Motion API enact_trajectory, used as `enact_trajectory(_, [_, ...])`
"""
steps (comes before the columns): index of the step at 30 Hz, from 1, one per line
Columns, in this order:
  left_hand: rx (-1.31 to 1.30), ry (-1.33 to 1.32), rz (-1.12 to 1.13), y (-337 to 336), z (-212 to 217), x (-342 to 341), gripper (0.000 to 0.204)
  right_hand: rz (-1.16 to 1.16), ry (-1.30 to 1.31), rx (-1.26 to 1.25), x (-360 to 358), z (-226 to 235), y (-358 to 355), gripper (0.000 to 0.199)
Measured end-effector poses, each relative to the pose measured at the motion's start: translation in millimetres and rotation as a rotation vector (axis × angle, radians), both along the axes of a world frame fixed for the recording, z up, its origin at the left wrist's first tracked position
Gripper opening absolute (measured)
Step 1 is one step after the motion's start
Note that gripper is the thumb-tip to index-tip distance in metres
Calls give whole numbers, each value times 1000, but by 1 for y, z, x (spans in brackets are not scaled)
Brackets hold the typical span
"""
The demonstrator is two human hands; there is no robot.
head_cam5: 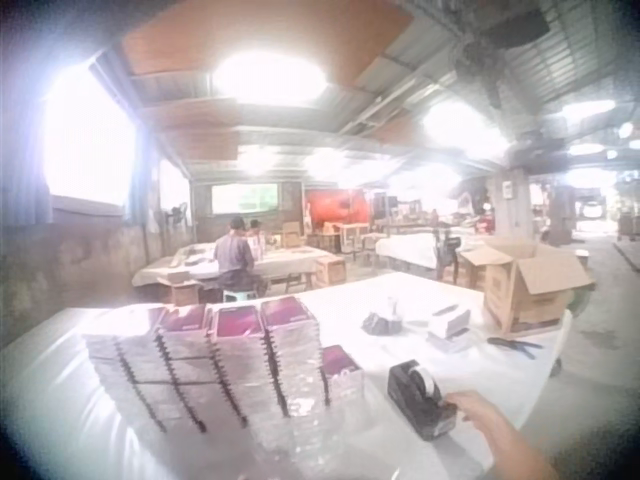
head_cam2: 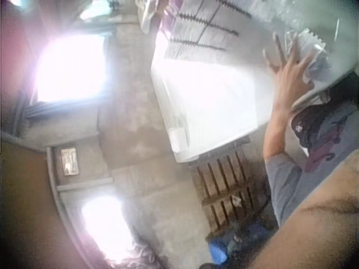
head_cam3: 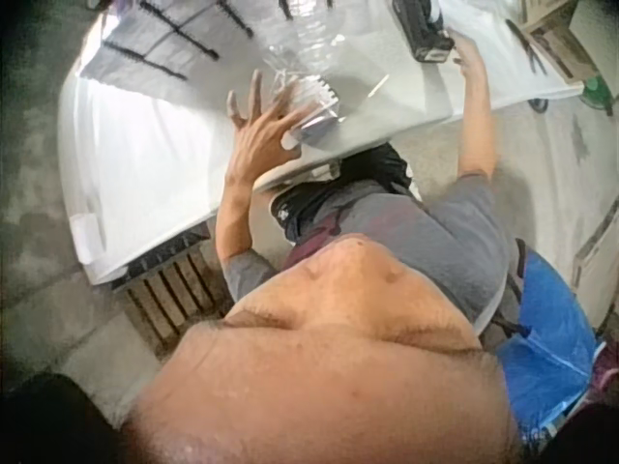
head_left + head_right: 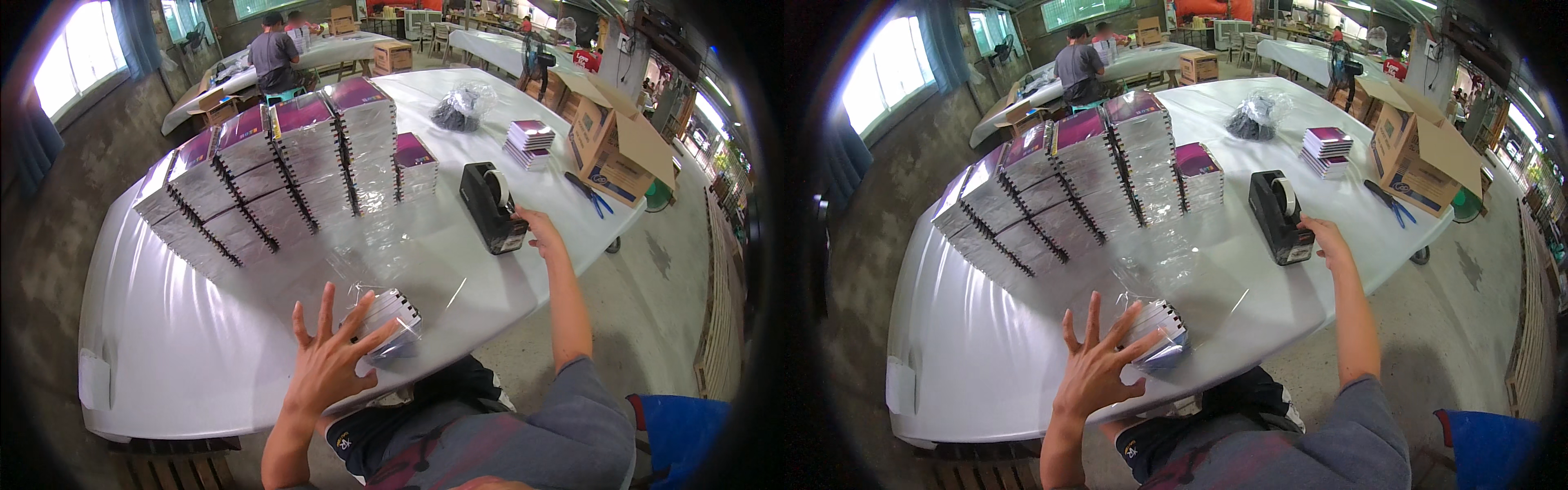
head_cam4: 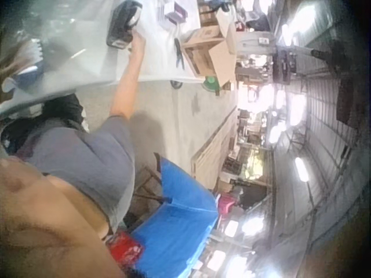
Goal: The person wraps spiral-bound notebooks in clear plastic bags at a white table. They place each notebook into a bag, fold the plastic around it, and seal it with tape from a dispenser. Finished wrapped notebooks are stacked on the table.
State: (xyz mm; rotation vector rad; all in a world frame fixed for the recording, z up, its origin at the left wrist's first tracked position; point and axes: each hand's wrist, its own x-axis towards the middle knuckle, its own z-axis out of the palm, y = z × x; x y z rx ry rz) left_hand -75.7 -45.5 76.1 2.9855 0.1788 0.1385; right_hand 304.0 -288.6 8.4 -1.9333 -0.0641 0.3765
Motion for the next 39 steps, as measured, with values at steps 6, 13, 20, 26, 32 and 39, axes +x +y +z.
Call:
enact_trajectory(6, [-4, -6, -7, -1, 1, 1, 84, 27, 62, 251, 10, -15, -12, 29])
enact_trajectory(13, [12, 10, 6, 0, -1, 0, 84, -161, 122, 811, -20, -39, -6, 18])
enact_trajectory(20, [28, 33, 20, -3, 3, -1, 87, -136, -642, -236, -33, -60, -16, 11])
enact_trajectory(26, [58, 23, -7, -4, 5, 0, 96, 216, -313, 133, -107, 54, 18, 21])
enact_trajectory(32, [156, 16, -21, -2, 1, 1, 91, 1101, -232, 54, -151, 112, 100, 69])
enact_trajectory(39, [250, 15, -69, -1, 2, 2, 95, 1286, -565, -339, -172, 99, 154, 102])
